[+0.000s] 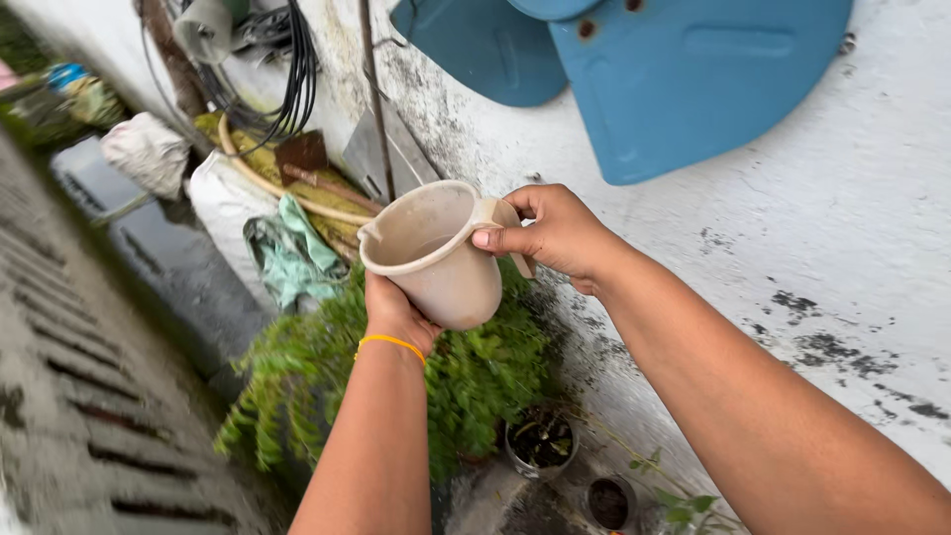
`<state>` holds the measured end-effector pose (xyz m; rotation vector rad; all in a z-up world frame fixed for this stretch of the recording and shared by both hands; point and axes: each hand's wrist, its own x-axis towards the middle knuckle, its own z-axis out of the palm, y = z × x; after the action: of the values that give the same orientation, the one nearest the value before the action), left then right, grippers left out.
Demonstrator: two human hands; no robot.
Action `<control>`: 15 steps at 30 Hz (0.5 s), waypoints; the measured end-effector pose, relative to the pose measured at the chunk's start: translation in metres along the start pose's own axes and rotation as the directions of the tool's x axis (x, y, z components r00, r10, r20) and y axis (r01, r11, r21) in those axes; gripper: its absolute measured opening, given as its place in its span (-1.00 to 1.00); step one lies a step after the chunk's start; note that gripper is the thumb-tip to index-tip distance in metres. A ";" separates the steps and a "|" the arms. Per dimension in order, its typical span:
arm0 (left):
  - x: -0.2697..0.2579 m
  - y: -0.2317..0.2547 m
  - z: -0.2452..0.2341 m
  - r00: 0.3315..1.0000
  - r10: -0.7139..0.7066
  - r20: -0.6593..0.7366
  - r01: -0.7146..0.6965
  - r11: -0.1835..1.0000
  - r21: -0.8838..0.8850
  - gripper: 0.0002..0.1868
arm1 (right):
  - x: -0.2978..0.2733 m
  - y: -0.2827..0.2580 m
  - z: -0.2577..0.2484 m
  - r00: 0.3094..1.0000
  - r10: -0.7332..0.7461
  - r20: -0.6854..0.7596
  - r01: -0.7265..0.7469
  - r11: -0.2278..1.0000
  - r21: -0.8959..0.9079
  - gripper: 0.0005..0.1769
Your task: The person fills a mug with water from a bucket, pours it into several potted plants on a rooftop, and removes a few yellowed leaves from a plant by hand.
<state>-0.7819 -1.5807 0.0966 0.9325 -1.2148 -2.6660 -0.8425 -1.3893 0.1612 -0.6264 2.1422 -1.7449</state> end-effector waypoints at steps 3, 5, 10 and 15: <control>0.016 0.034 -0.002 0.999 -0.019 0.030 0.018 0.998 0.060 -0.19 | 0.017 -0.014 0.017 0.998 0.047 -0.052 -0.043 0.996 0.080 -0.60; 0.025 0.053 -0.002 0.997 -0.033 0.069 0.028 0.997 0.065 -0.18 | 0.023 -0.020 0.029 0.993 0.026 -0.112 -0.017 0.996 0.084 -0.61; 0.050 0.078 -0.014 0.997 0.034 0.068 -0.042 0.993 0.113 -0.30 | 0.048 -0.038 0.050 0.984 0.007 -0.178 0.000 0.999 0.039 -0.55; 0.078 0.071 -0.035 0.996 0.074 0.052 -0.072 0.997 -0.039 -0.42 | 0.073 -0.044 0.054 0.992 -0.045 -0.118 0.021 0.980 -0.200 -0.47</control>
<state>-0.8392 -1.6759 0.0902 0.8007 -1.1820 -2.6632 -0.8717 -1.4796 0.1952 -0.6228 2.4249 -1.6368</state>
